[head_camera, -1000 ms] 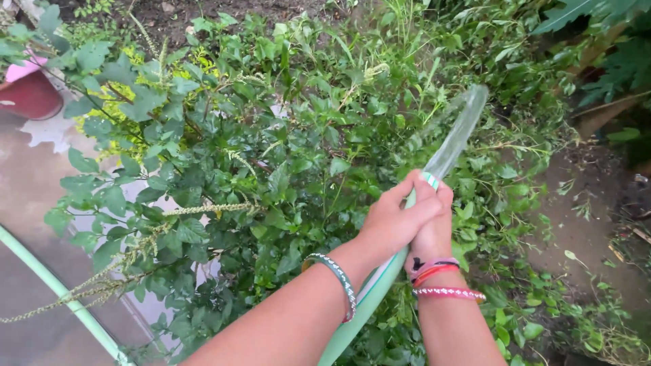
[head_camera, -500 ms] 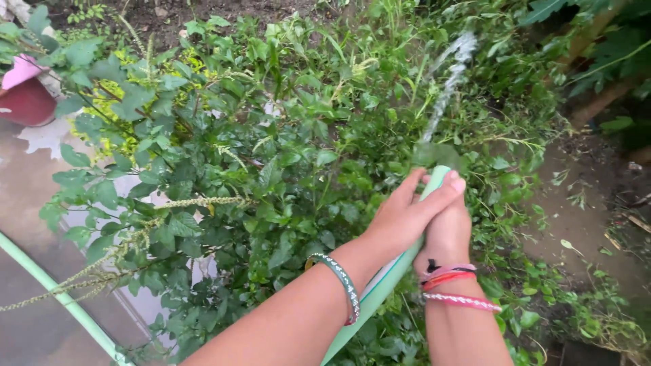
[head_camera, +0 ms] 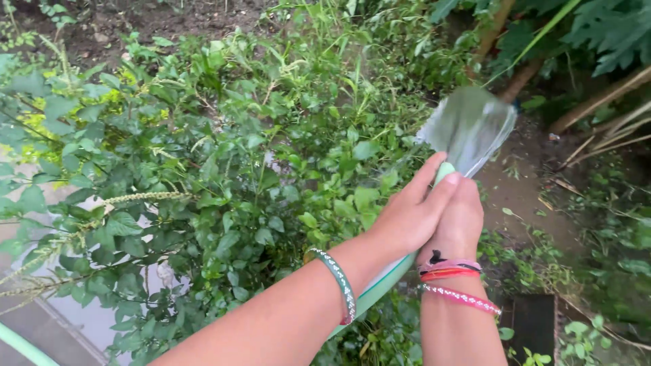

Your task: Water the plants in the garden using a hose.

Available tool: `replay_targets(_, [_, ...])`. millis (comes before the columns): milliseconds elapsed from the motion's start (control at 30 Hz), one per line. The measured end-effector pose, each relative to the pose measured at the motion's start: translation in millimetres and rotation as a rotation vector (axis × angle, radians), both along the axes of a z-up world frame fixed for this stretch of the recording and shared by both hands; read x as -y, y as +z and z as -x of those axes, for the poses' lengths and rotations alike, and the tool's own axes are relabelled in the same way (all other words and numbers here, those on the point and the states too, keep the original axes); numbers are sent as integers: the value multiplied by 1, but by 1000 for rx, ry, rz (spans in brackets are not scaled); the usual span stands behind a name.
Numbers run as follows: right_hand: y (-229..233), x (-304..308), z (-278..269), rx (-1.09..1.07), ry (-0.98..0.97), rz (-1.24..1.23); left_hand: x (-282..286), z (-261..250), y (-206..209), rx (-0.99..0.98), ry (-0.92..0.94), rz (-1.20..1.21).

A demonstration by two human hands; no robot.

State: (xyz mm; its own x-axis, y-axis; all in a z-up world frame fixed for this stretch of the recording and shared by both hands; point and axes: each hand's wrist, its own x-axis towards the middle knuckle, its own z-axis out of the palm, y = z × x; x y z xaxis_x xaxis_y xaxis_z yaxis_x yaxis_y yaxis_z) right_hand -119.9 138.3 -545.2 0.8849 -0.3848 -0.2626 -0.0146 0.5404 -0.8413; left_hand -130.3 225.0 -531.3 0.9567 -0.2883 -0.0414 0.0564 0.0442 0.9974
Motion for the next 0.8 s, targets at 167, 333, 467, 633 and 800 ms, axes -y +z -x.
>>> replay_targets(167, [-15,29,12,-47,-104,109,28,11,-14,-26,-19,-139])
replay_targets(333, [-16,46,28,-31,-147,148,50,19,-28,183,55,-95])
replay_targets(467, [-16,59,34,-45,-133,123,61,32,-16,115,58,-152])
replay_targets(633, [-12,76,41,-17,-124,106,76,40,-8,65,78,-231])
replay_targets(800, [32,86,53,27,-90,125,87,51,32,81,87,-249])
